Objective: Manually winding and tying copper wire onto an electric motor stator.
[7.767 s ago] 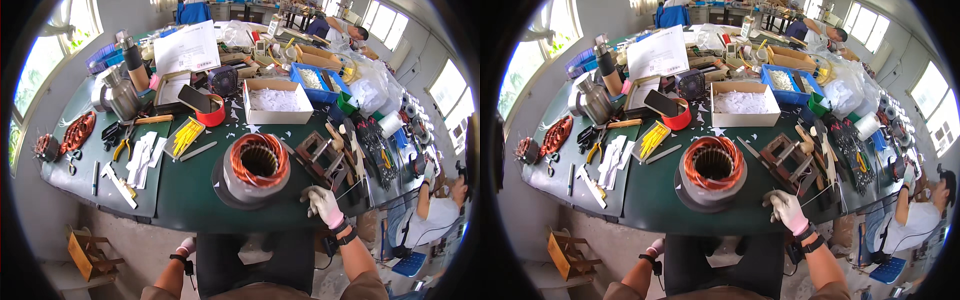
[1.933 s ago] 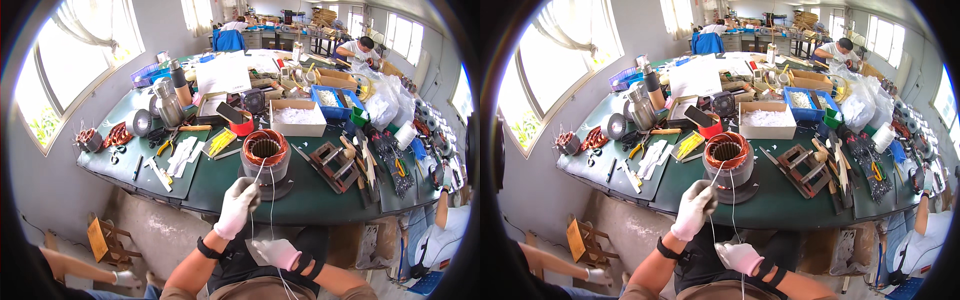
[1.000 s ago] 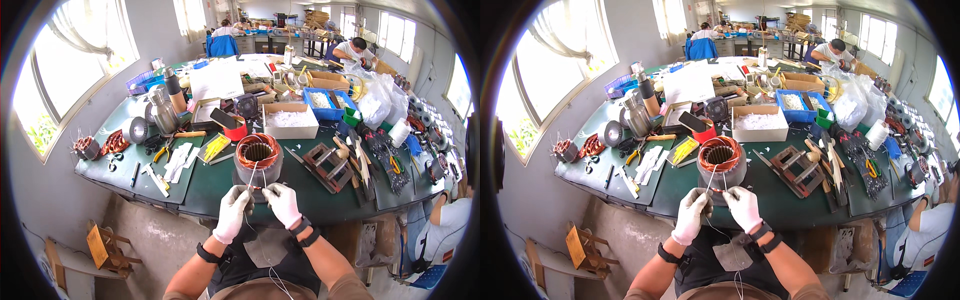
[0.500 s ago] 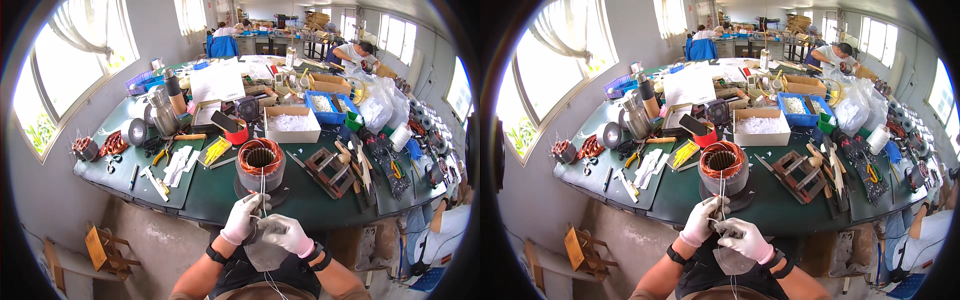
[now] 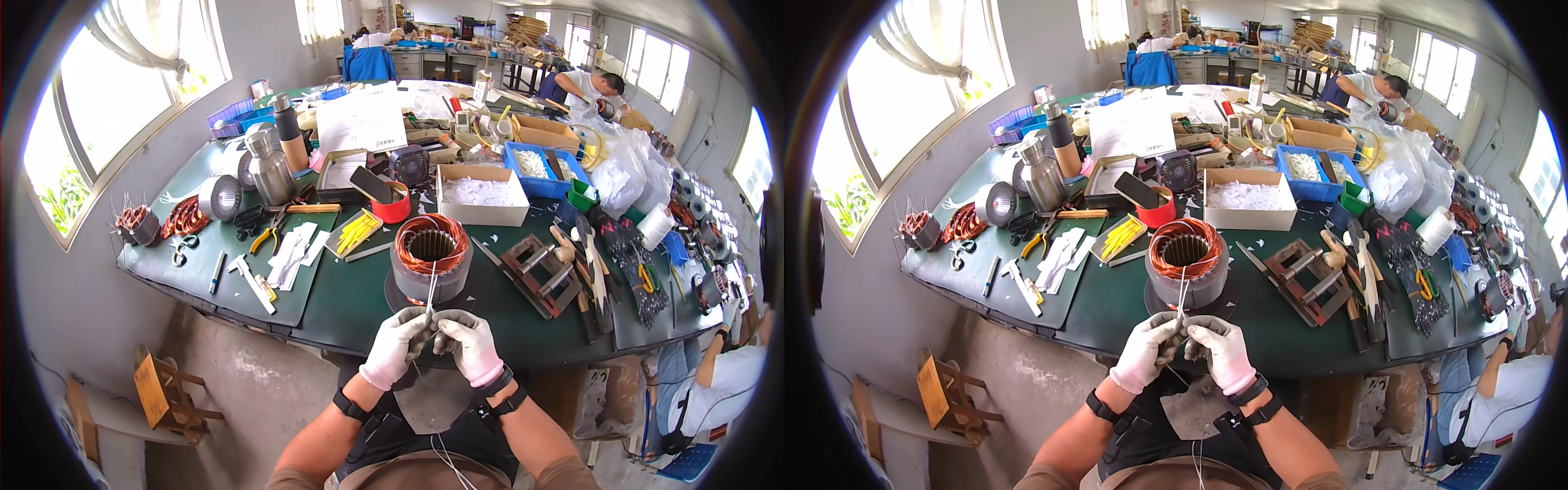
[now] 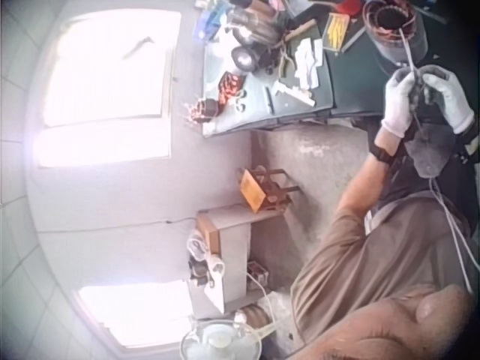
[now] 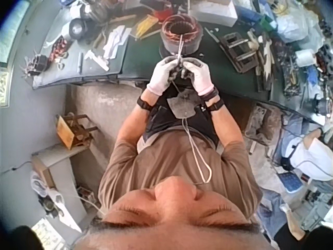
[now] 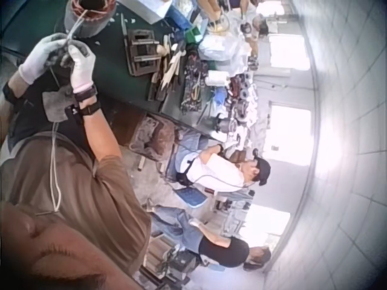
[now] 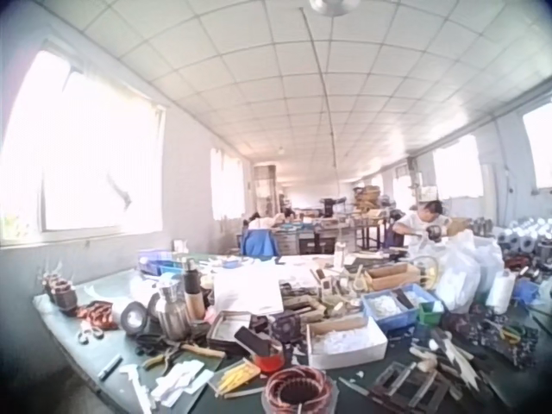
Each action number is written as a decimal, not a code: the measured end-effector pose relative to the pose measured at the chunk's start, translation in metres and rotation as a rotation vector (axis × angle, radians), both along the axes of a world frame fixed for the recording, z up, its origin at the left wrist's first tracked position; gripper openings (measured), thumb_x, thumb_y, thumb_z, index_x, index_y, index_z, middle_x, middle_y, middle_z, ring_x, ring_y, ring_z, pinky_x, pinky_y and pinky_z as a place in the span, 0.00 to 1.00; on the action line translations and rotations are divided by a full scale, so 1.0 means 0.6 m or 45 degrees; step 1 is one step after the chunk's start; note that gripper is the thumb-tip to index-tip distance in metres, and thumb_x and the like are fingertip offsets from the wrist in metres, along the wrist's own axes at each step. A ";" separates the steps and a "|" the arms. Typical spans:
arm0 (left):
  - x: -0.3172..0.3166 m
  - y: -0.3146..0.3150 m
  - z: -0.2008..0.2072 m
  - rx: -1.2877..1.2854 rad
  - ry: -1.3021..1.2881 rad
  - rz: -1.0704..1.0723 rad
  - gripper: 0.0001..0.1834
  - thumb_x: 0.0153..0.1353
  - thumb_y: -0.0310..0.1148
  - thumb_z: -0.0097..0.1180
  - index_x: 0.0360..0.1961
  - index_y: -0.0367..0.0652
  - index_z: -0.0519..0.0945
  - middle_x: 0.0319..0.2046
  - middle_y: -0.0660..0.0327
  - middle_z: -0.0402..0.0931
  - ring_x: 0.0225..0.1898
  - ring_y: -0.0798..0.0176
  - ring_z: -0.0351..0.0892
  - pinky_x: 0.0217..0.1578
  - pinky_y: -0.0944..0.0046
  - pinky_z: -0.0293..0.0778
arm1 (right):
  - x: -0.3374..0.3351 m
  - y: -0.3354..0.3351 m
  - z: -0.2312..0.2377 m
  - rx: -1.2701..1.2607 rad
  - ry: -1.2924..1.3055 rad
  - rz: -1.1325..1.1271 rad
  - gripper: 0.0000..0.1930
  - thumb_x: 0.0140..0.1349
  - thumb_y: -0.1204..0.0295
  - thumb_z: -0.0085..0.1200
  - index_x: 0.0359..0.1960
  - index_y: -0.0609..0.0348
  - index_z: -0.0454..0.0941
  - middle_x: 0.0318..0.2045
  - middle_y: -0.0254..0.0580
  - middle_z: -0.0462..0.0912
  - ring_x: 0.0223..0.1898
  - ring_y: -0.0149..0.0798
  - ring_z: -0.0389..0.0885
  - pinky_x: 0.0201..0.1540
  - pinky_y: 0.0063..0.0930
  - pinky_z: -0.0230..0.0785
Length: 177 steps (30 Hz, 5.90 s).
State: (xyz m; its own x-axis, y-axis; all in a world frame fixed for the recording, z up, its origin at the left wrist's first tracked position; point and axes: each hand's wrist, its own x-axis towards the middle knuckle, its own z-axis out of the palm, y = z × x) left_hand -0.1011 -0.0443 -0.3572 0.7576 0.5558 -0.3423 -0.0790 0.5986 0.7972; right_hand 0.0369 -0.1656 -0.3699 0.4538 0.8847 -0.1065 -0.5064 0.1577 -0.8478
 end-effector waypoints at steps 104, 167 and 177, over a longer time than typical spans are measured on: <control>0.074 0.084 0.130 2.580 0.093 0.192 0.21 0.56 0.29 0.73 0.51 0.38 0.85 0.46 0.50 0.85 0.54 0.41 0.81 0.65 0.44 0.71 | -0.005 -0.240 0.008 -0.350 -0.695 0.264 0.16 0.80 0.71 0.49 0.60 0.67 0.81 0.25 0.38 0.85 0.22 0.28 0.81 0.26 0.24 0.73; 0.068 0.107 0.092 2.279 0.094 -0.022 0.15 0.55 0.33 0.77 0.44 0.43 0.89 0.38 0.58 0.85 0.48 0.50 0.84 0.76 0.38 0.61 | 0.014 -0.272 0.269 0.872 -1.008 0.788 0.19 0.65 0.65 0.70 0.48 0.71 0.88 0.41 0.50 0.90 0.34 0.45 0.90 0.30 0.35 0.75; 0.071 0.109 0.096 2.318 -0.009 0.033 0.15 0.53 0.32 0.77 0.42 0.42 0.89 0.36 0.58 0.84 0.46 0.50 0.84 0.73 0.40 0.65 | 0.033 -0.058 0.126 -0.112 -1.961 -0.585 0.10 0.54 0.77 0.69 0.27 0.52 0.78 0.21 0.38 0.77 0.19 0.44 0.79 0.23 0.37 0.70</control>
State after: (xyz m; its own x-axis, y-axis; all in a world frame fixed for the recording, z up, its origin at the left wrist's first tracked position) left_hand -0.0584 0.0209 -0.2996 0.7422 0.2007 0.6394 -0.0792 -0.9212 0.3810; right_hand 0.0567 -0.2004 -0.2941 0.3845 0.6660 0.6392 0.8684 -0.0262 -0.4951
